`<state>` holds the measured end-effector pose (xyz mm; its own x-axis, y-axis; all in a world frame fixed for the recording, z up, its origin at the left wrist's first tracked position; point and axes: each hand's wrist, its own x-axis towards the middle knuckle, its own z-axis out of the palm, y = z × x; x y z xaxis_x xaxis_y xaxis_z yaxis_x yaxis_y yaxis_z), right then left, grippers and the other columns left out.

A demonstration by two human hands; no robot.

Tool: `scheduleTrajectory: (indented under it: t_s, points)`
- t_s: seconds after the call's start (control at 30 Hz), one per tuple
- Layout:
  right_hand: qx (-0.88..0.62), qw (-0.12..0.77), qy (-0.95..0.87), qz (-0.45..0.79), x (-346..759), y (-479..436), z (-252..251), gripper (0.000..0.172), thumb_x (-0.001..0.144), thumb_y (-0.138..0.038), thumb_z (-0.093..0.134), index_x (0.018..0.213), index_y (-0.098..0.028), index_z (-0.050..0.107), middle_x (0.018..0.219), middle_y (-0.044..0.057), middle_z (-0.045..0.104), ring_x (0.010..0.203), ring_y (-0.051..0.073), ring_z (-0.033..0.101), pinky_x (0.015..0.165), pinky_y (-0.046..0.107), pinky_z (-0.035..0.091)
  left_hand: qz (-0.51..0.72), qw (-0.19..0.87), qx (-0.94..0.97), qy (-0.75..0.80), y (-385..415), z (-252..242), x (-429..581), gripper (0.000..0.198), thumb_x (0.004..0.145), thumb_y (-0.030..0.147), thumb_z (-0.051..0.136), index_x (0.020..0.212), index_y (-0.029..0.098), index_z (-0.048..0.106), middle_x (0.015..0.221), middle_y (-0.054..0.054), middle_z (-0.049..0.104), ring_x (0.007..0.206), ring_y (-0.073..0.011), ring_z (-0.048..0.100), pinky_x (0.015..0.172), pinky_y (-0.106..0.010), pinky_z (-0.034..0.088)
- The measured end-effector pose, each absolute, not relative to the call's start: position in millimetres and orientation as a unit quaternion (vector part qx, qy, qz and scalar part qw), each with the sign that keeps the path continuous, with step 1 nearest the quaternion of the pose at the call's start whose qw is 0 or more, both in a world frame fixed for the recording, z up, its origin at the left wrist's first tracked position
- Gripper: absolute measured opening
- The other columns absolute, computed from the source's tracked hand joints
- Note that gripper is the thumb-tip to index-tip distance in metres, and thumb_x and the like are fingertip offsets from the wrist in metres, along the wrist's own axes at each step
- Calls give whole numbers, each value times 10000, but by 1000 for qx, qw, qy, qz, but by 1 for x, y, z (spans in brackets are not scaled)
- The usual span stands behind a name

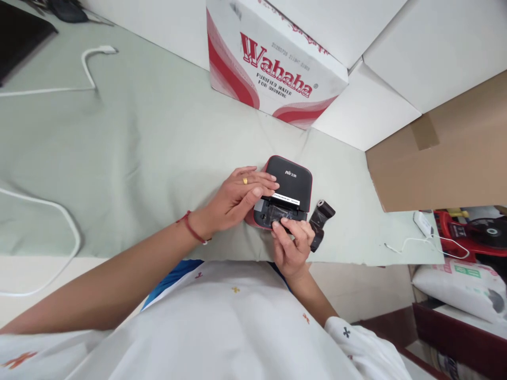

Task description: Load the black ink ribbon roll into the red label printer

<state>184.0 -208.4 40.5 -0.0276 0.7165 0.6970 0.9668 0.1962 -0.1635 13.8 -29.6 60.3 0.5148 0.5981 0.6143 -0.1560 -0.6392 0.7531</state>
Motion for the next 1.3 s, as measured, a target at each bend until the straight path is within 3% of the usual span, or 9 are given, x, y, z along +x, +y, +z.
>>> scheduleTrajectory:
  t_s: [0.2, 0.33, 0.47, 0.53, 0.63, 0.77, 0.97, 1.13, 1.3]
  points:
    - [-569, 377, -705, -191, 183, -199, 51, 564, 1016, -128, 657, 1535, -348, 653, 1225, 77, 741, 1134, 224, 675, 1040, 419, 559, 476, 387, 779, 131, -27, 53, 16, 296, 1113, 373, 539, 1063, 241, 800, 1199, -84, 885, 1239, -261, 809, 1188, -518, 531]
    - [-572, 376, -707, -179, 182, -198, 58, 590, 1013, -120, 678, 1547, -368, 638, 1217, 66, 744, 1122, 219, 688, 1018, 418, 574, 480, 435, 756, 91, -27, 48, 14, 178, 1037, 297, 652, 1155, 263, 780, 1273, -95, 860, 1320, -277, 766, 1206, -541, 563]
    - [-571, 374, -709, -175, 181, -199, 61, 600, 1006, -95, 692, 1545, -352, 644, 1220, 67, 749, 1117, 216, 699, 1022, 418, 572, 446, 540, 710, 72, -26, 39, 14, 221, 1024, 302, 681, 1219, 287, 782, 1464, -94, 775, 1582, -301, 575, 1378, -589, 406]
    - [-571, 373, -710, -177, 181, -199, 61, 594, 1009, -93, 685, 1544, -349, 646, 1228, 69, 748, 1126, 219, 701, 1024, 423, 572, 426, 597, 673, 104, -25, 35, 17, 337, 979, 372, 729, 1309, 306, 758, 1714, -78, 578, 1740, -346, 336, 1447, -637, 236]
    - [-572, 370, -710, -179, 181, -199, 62, 600, 1004, -90, 684, 1544, -348, 647, 1243, 76, 748, 1140, 226, 699, 1022, 431, 575, 406, 673, 600, 149, -23, 29, 21, 834, 836, 415, 838, 1608, 388, 526, 1925, -13, 150, 1811, -381, 15, 1456, -678, 27]
    - [-574, 373, -708, -174, 179, -200, 62, 628, 994, -71, 674, 1547, -366, 645, 1254, 78, 758, 1157, 237, 700, 1027, 448, 579, 385, 710, 573, 140, -21, 26, 25, 1165, 776, 343, 841, 1755, 434, 215, 1938, 29, 2, 1799, -336, -168, 1442, -636, -107]
    - [-570, 385, -717, -113, 186, -203, 79, 475, 1014, -107, 634, 1413, -344, 736, 1222, 75, 813, 1122, 244, 737, 973, 470, 621, 373, 729, 560, 126, -24, 20, 27, 1175, 779, 354, 816, 1769, 425, 189, 1937, 35, 20, 1806, -334, -136, 1459, -599, -98]
    - [-619, 357, -700, -10, 209, -173, 121, 267, 1104, -286, 547, 1149, -249, 808, 1098, 83, 850, 1034, 229, 803, 958, 429, 647, 366, 727, 570, 113, -23, 17, 27, 1034, 834, 421, 813, 1735, 366, 306, 1873, -45, 283, 1776, -388, 173, 1472, -620, 100]
    - [-720, 101, -682, 70, 217, -110, 151, 315, 1078, -281, 538, 1244, -216, 798, 1291, 113, 819, 1163, 266, 777, 1051, 416, 600, 348, 736, 571, 107, -19, 16, 25, 958, 850, 422, 810, 1694, 337, 365, 1690, -89, 528, 1655, -411, 400, 1402, -658, 284]
